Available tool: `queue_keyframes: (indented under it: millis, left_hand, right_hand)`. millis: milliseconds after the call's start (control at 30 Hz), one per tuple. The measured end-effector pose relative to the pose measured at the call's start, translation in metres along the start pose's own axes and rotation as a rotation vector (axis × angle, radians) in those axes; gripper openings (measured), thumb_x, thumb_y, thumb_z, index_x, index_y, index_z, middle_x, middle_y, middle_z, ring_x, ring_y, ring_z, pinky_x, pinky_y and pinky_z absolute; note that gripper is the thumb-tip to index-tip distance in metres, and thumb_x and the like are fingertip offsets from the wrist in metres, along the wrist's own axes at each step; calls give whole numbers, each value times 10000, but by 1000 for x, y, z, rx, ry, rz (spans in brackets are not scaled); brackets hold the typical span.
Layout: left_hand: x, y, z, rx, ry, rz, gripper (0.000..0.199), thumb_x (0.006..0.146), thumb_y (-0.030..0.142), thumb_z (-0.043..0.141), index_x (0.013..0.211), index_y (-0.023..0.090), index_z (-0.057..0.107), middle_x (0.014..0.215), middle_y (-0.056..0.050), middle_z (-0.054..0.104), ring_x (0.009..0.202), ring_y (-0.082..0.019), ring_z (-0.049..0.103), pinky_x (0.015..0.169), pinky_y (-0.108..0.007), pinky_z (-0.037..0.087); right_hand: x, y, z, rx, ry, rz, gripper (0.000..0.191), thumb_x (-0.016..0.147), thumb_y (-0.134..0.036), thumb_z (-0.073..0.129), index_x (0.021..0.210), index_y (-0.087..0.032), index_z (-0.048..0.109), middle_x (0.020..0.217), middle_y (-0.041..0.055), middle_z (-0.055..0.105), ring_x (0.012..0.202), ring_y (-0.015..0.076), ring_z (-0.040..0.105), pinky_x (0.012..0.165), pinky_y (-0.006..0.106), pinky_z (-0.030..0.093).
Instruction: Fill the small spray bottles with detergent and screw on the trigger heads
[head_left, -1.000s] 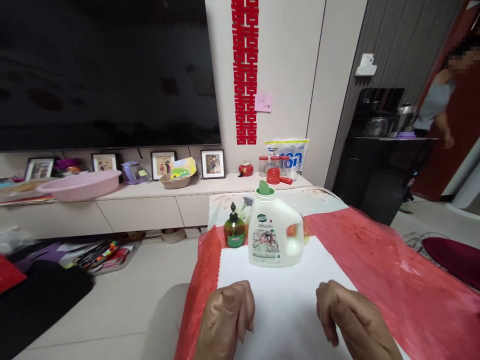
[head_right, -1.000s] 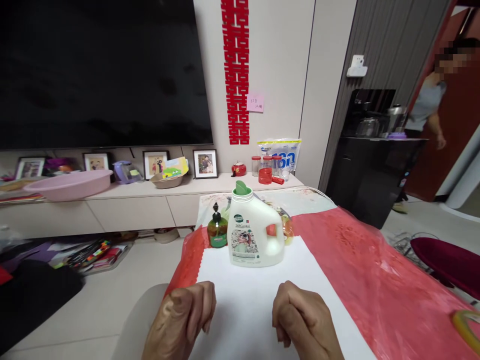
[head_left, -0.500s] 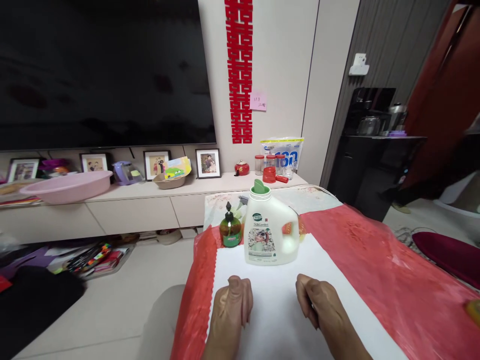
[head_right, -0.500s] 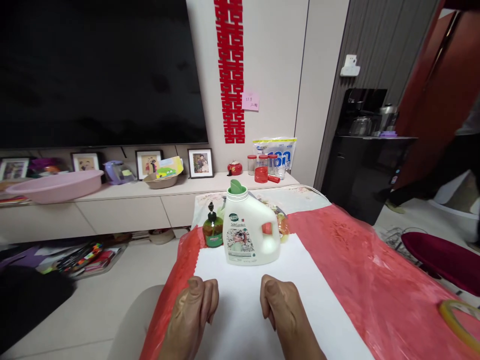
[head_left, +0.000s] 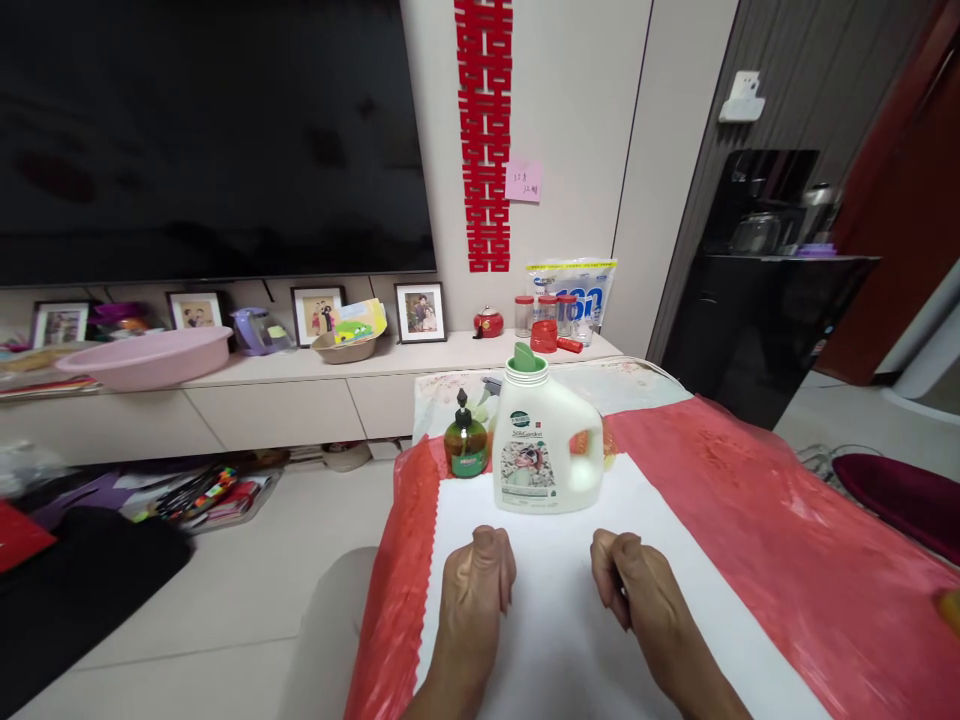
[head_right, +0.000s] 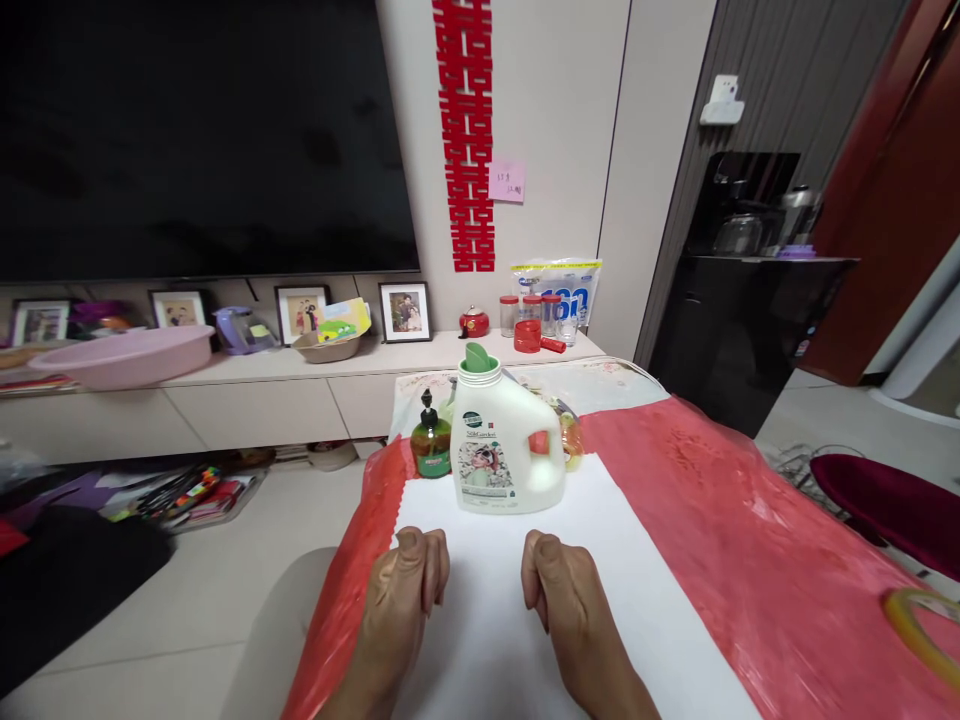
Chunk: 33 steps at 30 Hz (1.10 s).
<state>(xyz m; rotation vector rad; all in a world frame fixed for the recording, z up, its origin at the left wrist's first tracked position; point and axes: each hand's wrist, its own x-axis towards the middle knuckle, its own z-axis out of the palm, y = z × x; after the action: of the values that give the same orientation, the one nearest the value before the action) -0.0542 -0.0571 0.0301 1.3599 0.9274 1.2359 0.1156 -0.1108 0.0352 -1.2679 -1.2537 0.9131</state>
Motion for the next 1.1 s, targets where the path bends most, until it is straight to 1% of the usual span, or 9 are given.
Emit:
queue_keyframes:
  millis: [200, 367, 500, 567, 633, 700, 800, 933, 1100]
  left_hand:
    - [5, -5, 7, -30, -1, -23, 653, 941, 666, 366, 430, 261, 344, 453, 25, 322, 489, -146, 366, 546, -317, 273]
    - [7, -17, 8, 39, -14, -51, 645, 952, 664, 356, 458, 248, 368, 473, 23, 359, 503, -148, 392, 558, -316, 293]
    - [11, -30, 10, 80, -91, -16, 646, 956, 664, 336, 507, 221, 476, 571, -15, 516, 598, -176, 509, 645, -322, 392]
    - [12, -32, 13, 91, -155, 38, 578, 968, 603, 376, 613, 201, 594, 718, -49, 627, 738, -207, 595, 746, -328, 444]
    - [11, -33, 16, 117, -201, 93, 458, 975, 517, 427, 746, 200, 665, 837, -65, 673, 850, -223, 627, 803, -328, 458]
    - [7, -36, 19, 164, -204, 139, 361, 975, 450, 456, 830, 208, 682, 869, -60, 678, 846, -210, 624, 773, -315, 454]
    - [1, -47, 23, 229, -175, 212, 253, 952, 391, 495, 912, 217, 675, 870, -52, 667, 775, -185, 600, 703, -302, 441]
    - [-4, -67, 26, 281, -151, 305, 181, 929, 324, 505, 933, 222, 654, 834, -51, 660, 738, -181, 595, 654, -299, 433]
    - [-6, -83, 30, 334, -123, 386, 152, 930, 253, 473, 929, 235, 624, 806, -46, 661, 704, -179, 595, 646, -302, 434]
  right_hand:
    - [-5, -15, 3, -6, 3, 44, 781, 958, -851, 274, 620, -164, 425, 541, -14, 340, 549, 102, 341, 580, 251, 247]
    - [-2, -9, 5, -29, 2, 45, 780, 965, -837, 264, 614, -162, 434, 516, -16, 332, 529, 98, 343, 575, 248, 259]
    - [15, 6, -16, -100, 84, 52, 764, 912, -860, 351, 700, -151, 543, 549, -5, 406, 542, 112, 407, 558, 241, 311]
    - [34, 14, -38, -155, 198, 61, 716, 874, -843, 462, 832, -142, 598, 638, 0, 477, 604, 121, 458, 589, 238, 364]
    - [60, 20, -62, -211, 332, 96, 564, 909, -695, 575, 956, -134, 618, 770, 13, 549, 713, 128, 517, 663, 234, 417]
    - [93, 23, -83, -247, 419, 191, 341, 980, -439, 621, 1109, -124, 614, 1049, 60, 598, 909, 150, 571, 764, 259, 492]
    - [144, 27, -100, -263, 485, 366, 349, 997, -333, 639, 1277, -136, 569, 1252, 94, 545, 1091, 198, 567, 929, 373, 537]
    - [193, 33, -95, -240, 487, 556, 415, 1001, -382, 643, 1324, -140, 549, 1282, 106, 527, 1124, 219, 564, 951, 411, 546]
    - [213, 45, -70, -139, 461, 621, 385, 1021, -396, 613, 1299, -135, 561, 1214, 98, 561, 1051, 192, 593, 912, 378, 561]
